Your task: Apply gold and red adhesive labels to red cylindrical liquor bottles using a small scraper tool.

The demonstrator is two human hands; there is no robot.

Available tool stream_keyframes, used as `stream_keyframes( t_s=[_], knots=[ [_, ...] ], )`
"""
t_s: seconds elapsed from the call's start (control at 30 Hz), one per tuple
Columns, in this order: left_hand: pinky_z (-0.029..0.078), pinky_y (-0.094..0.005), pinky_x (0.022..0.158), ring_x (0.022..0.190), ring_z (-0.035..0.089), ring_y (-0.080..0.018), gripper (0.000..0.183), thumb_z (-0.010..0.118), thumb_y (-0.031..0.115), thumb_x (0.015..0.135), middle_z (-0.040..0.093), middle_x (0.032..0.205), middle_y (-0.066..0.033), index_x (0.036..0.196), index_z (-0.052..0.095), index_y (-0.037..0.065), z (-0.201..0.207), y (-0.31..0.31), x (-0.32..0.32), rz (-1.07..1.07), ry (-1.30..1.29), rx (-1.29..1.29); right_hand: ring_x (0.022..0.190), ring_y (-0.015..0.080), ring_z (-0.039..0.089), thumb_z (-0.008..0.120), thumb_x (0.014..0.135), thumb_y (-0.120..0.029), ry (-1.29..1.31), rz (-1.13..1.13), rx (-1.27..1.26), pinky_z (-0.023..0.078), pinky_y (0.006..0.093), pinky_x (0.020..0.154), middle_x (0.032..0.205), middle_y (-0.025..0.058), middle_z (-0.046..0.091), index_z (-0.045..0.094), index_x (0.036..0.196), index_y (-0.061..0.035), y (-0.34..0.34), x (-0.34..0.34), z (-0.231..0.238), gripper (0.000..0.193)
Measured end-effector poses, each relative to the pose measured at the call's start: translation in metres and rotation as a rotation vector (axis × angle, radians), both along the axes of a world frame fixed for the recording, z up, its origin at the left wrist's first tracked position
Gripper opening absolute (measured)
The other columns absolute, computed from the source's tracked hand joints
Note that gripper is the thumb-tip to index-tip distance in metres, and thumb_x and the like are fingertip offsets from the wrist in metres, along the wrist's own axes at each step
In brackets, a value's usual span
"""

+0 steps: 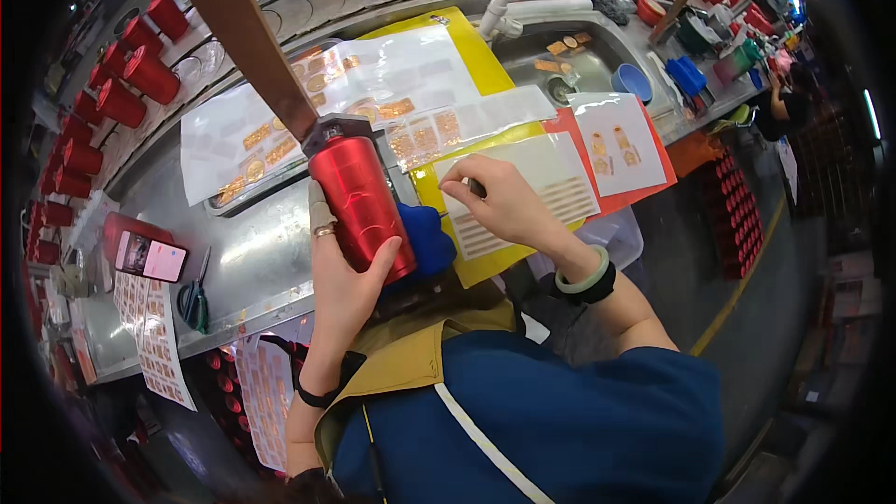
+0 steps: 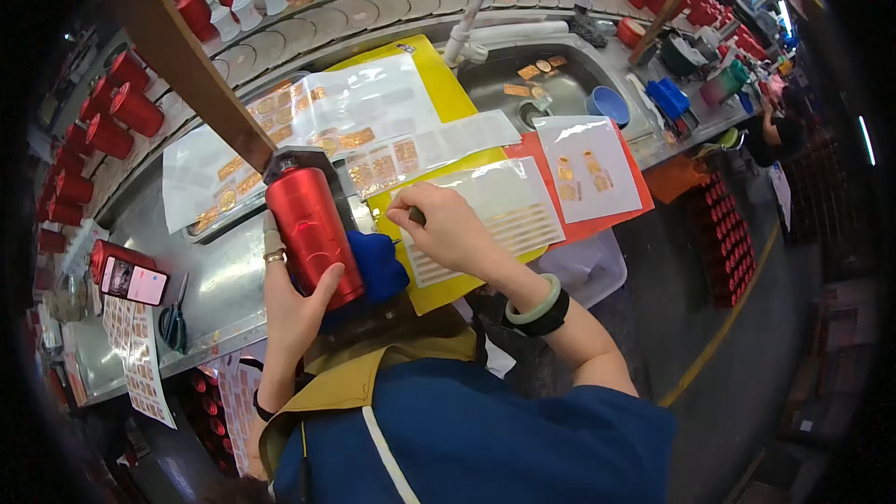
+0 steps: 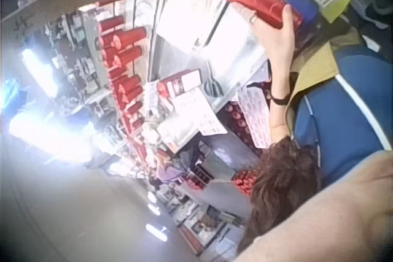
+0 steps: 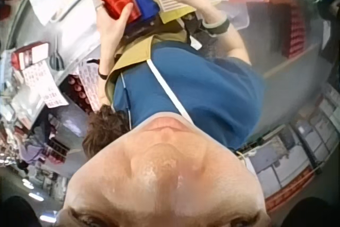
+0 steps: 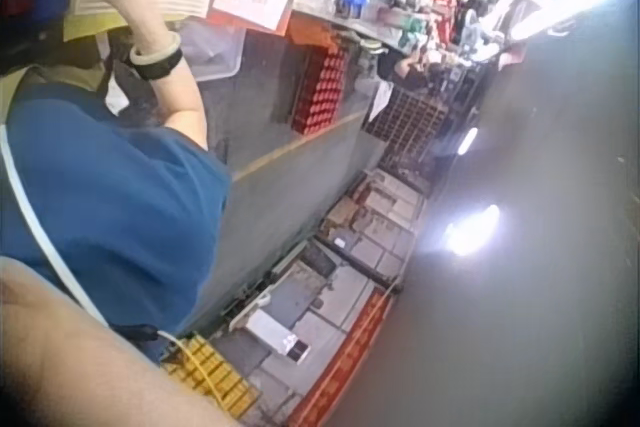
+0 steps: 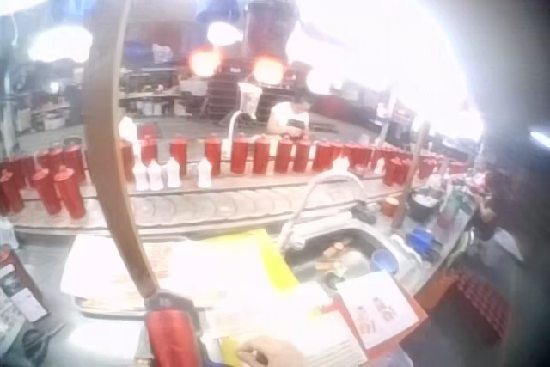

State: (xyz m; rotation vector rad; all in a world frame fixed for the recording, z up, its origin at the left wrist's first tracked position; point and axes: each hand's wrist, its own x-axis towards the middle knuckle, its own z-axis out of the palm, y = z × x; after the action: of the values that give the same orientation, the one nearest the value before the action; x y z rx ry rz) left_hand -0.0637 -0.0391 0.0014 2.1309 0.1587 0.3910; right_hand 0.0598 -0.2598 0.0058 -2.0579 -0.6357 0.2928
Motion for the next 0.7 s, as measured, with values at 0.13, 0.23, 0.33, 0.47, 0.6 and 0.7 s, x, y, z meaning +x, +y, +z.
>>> stream_keyframes(
  t_s=[0.13,0.23,0.33,0.47,0.6,0.7],
  knots=[
    [0.032,-0.0422,0.121,0.148,0.039,-0.0378,0.1,0.082,0.02,0.086,0.034,0.161,-0.0293,0.16,0.021,-0.009,0.005,-0.001,-0.001,0.021,0.106,-0.096,0.078,0.0296,0.069,0.072,0.093,-0.013,-0.093,0.037,-0.042,0.053,0.038,0.073,0.086,0.0162,0.069,0.072,0.099,-0.001,-0.026,0.007,-0.004,0.014],
    [0.032,-0.0421,0.121,0.147,0.039,-0.0374,0.099,0.082,0.019,0.086,0.035,0.16,-0.0293,0.16,0.022,-0.008,0.004,-0.002,0.001,0.008,0.119,-0.109,0.08,0.0336,0.071,0.073,0.091,-0.016,-0.171,-0.2,-0.246,0.054,0.0403,0.073,0.088,0.0179,0.072,0.074,0.096,0.0002,-0.064,0.044,-0.006,0.017],
    [0.033,-0.0422,0.121,0.147,0.04,-0.0373,0.099,0.082,0.019,0.086,0.036,0.16,-0.0289,0.16,0.022,-0.008,0.006,-0.003,0.001,0.014,0.127,-0.096,0.085,0.0363,0.073,0.073,0.091,-0.022,-0.143,-0.357,-0.494,0.056,0.0428,0.075,0.093,0.0197,0.075,0.076,0.099,0.0002,-0.107,0.105,-0.006,0.024],
    [0.034,-0.0427,0.12,0.147,0.04,-0.0373,0.1,0.082,0.019,0.086,0.036,0.16,-0.0286,0.16,0.022,-0.008,0.008,-0.004,0.001,0.03,0.168,-0.054,0.094,0.0359,0.074,0.074,0.089,-0.027,-0.211,-0.413,-0.708,0.058,0.0451,0.081,0.097,0.0212,0.075,0.078,0.102,-0.0033,-0.162,0.19,-0.022,0.027],
    [0.036,-0.0425,0.119,0.144,0.044,-0.0364,0.101,0.082,0.018,0.085,0.037,0.159,-0.0278,0.161,0.021,-0.007,0.007,-0.002,0.001,0.038,0.188,-0.019,0.091,0.0353,0.075,0.081,0.082,-0.03,-0.256,-0.452,-0.949,0.058,0.0454,0.081,0.091,0.0178,0.077,0.079,0.1,-0.0062,-0.189,0.256,-0.046,0.03],
    [0.038,-0.0418,0.117,0.141,0.048,-0.0346,0.102,0.083,0.016,0.084,0.04,0.158,-0.027,0.161,0.02,-0.006,0.014,-0.004,0.001,0.055,0.215,-0.075,0.097,0.0344,0.075,0.086,0.076,-0.038,-0.181,-0.402,-1.082,0.059,0.044,0.084,0.101,0.0174,0.077,0.08,0.1,-0.0067,-0.18,0.28,-0.059,0.04]
  ],
)
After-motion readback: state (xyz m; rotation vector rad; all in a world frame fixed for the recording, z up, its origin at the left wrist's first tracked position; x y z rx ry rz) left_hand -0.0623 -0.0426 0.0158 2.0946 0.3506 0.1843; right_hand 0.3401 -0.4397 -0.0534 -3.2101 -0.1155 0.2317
